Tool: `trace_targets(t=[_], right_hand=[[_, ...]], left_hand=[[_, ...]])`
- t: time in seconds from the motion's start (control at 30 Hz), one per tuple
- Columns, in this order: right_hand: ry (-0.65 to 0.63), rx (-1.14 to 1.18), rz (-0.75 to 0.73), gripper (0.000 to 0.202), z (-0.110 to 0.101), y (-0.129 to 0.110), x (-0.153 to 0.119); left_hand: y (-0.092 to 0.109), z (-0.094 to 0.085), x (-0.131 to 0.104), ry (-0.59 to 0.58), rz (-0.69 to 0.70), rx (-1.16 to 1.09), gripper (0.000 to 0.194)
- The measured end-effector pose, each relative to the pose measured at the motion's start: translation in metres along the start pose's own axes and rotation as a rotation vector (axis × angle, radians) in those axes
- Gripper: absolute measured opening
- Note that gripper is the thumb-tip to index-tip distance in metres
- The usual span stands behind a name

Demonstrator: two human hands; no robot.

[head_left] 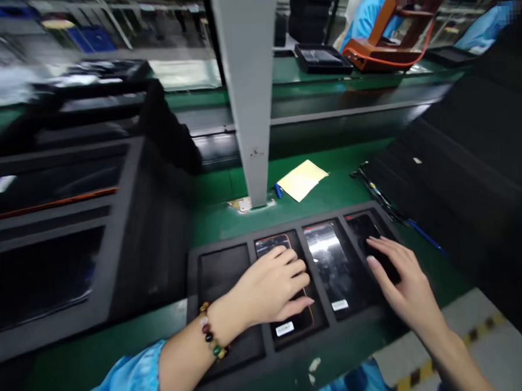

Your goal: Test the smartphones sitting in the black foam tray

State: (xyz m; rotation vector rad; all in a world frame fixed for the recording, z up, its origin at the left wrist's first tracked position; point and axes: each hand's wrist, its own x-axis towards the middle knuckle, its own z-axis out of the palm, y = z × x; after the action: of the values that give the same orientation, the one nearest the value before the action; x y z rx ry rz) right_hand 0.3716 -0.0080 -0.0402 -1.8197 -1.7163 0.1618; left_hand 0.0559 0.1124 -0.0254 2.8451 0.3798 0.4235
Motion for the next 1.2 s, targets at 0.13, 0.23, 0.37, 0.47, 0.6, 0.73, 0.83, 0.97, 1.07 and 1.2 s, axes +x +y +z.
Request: trace_targets(t=[0.13, 0.23, 0.37, 0.47, 0.6, 0.73, 0.83, 0.97, 1.07, 1.2], right_hand=[[0.024, -0.130, 0.136, 0.048, -0.003, 0.014, -0.007], [0.018, -0.168, 0.180, 0.055, -0.002, 0.011, -0.003], [0.026, -0.187, 0.262, 0.062, -0.003, 0.009, 0.005], [0.066, -0.181, 0.292, 0.065, -0.003, 0.012, 0.006], [0.121, -0.144, 0.291, 0.063, -0.001, 0.015, 0.004], [0.129, -0.145, 0.298, 0.055, -0.001, 0.018, 0.004], [0.132, -0.162, 0.276, 0.052, -0.001, 0.011, 0.003], [0.119, -0.135, 0.061, 0.042, 0.002, -0.020, -0.007], [-0.010, -0.129, -0.006, 0.040, 0.007, -0.047, -0.015], [-0.075, -0.129, 0.057, 0.048, 0.013, -0.064, -0.018]], left_hand=[[-0.001, 0.000, -0.002, -0.013, -0.038, -0.030, 0.027], [-0.001, 0.000, -0.002, -0.029, -0.044, -0.042, 0.028], [0.000, -0.003, -0.002, -0.036, -0.051, -0.050, 0.030], [0.002, -0.004, -0.002, -0.054, -0.065, -0.043, 0.030], [0.002, -0.005, 0.000, -0.059, -0.079, -0.037, 0.034], [0.001, -0.007, 0.003, -0.042, -0.080, -0.035, 0.036], [-0.001, -0.009, 0.001, -0.019, -0.081, -0.048, 0.036], [-0.005, -0.011, -0.002, 0.016, -0.091, -0.083, 0.031], [-0.007, -0.013, -0.003, 0.026, -0.168, -0.094, 0.033], [-0.012, -0.014, -0.005, 0.136, -0.381, -0.145, 0.029]])
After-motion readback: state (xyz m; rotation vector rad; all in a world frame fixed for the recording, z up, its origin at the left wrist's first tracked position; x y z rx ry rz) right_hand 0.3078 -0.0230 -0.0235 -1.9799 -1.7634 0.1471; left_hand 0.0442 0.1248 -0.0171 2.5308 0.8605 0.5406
